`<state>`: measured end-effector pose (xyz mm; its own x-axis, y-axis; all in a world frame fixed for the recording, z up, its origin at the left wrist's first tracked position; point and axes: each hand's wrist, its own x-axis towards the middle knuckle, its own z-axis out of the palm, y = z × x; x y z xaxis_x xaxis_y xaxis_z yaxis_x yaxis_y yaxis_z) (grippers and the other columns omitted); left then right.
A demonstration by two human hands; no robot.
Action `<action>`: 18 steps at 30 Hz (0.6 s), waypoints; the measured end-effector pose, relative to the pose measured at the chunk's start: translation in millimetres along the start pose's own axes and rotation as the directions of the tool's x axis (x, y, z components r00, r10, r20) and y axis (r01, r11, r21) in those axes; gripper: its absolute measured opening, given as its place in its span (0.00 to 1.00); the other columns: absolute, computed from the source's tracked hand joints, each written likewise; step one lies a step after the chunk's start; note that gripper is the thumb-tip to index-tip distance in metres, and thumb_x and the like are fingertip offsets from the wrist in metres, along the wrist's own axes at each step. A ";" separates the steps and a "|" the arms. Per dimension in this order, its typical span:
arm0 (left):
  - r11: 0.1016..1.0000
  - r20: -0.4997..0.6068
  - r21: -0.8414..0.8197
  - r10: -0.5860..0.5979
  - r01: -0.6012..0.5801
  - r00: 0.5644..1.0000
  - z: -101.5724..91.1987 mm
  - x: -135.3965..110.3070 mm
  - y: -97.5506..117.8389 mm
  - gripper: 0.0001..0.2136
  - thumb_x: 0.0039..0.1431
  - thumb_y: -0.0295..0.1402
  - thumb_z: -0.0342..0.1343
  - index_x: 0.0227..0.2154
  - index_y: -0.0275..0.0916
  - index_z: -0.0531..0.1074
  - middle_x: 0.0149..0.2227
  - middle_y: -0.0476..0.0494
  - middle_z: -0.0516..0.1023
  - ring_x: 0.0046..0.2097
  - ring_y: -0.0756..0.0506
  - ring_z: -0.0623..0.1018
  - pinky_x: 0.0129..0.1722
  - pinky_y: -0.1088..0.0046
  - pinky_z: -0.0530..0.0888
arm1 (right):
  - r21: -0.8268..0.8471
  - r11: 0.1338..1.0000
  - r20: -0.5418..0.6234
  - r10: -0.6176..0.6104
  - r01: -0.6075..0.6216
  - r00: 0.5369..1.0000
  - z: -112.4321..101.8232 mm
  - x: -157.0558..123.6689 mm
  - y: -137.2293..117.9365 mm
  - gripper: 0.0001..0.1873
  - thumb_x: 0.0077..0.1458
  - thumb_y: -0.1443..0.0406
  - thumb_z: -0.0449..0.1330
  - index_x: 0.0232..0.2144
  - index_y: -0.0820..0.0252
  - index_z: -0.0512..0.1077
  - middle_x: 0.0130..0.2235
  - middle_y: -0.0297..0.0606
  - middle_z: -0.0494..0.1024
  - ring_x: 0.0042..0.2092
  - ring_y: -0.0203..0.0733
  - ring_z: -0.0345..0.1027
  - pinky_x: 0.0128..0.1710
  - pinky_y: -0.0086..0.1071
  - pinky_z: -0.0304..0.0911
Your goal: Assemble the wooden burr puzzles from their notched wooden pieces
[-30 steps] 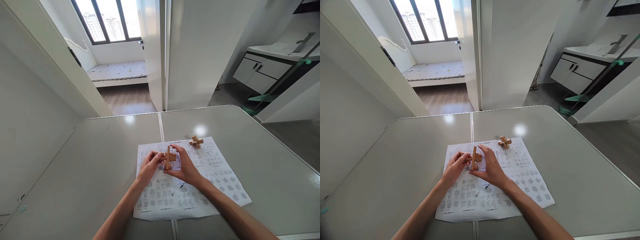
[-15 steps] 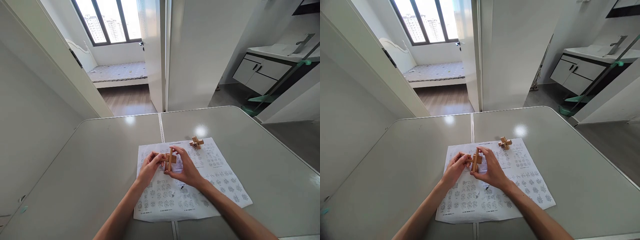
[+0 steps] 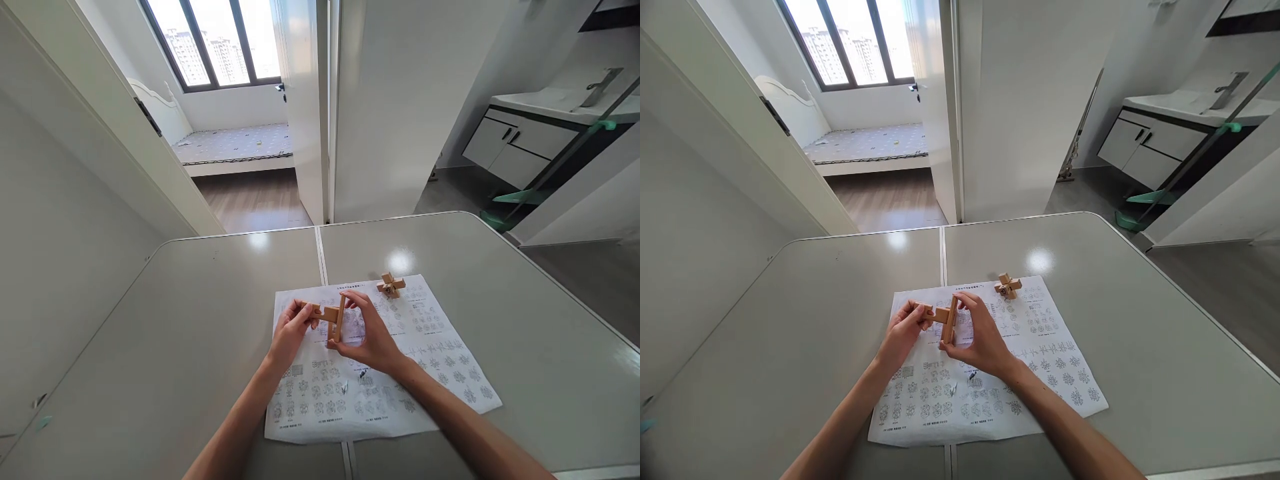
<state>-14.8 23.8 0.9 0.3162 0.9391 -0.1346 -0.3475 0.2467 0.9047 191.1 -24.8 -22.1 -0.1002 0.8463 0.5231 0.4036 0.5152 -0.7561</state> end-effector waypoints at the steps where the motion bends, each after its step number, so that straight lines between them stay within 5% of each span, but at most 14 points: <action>1: 1.000 0.000 0.002 0.003 -0.003 1.000 -0.3 0.1 0.1 0.16 0.59 0.43 0.69 0.31 0.37 0.73 0.34 0.46 0.76 0.31 0.51 0.70 0.35 0.72 0.69 | 0.001 1.000 0.000 -0.002 0.002 1.000 0.1 0.4 -0.7 0.50 0.49 0.65 0.74 0.68 0.49 0.56 0.63 0.48 0.66 0.63 0.59 0.63 0.58 0.53 0.70; 6: 1.000 -0.011 -0.014 0.006 -0.006 1.000 0.5 1.1 -3.2 0.16 0.58 0.43 0.70 0.30 0.37 0.73 0.33 0.46 0.75 0.31 0.51 0.70 0.34 0.73 0.69 | 0.007 1.000 -0.011 -0.010 0.010 1.000 2.2 1.5 -5.8 0.49 0.49 0.66 0.73 0.68 0.48 0.55 0.64 0.48 0.65 0.62 0.59 0.64 0.56 0.52 0.71; 10: 0.999 -0.130 -0.039 0.001 -0.006 0.992 -4.8 4.9 -3.2 0.18 0.53 0.44 0.72 0.29 0.37 0.72 0.31 0.48 0.72 0.33 0.50 0.70 0.34 0.75 0.70 | 0.018 0.999 -0.031 -0.026 0.027 0.999 1.5 0.8 -6.8 0.49 0.49 0.67 0.72 0.68 0.49 0.55 0.63 0.48 0.64 0.62 0.58 0.64 0.57 0.52 0.71; 18: 0.989 -0.285 0.063 0.146 -0.133 0.947 -22.9 14.3 2.8 0.18 0.57 0.49 0.67 0.31 0.39 0.71 0.32 0.50 0.71 0.33 0.50 0.70 0.34 0.76 0.69 | -0.007 0.990 -0.037 0.137 -0.138 0.990 -6.6 2.1 6.9 0.44 0.53 0.58 0.73 0.66 0.50 0.58 0.60 0.47 0.67 0.52 0.55 0.69 0.54 0.52 0.72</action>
<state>-31.5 43.4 -7.7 -0.0029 0.9938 -0.1112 -0.3299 0.1040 0.9383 199.7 -20.3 -23.6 -0.0101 0.9035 0.4285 0.4194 0.3928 -0.8184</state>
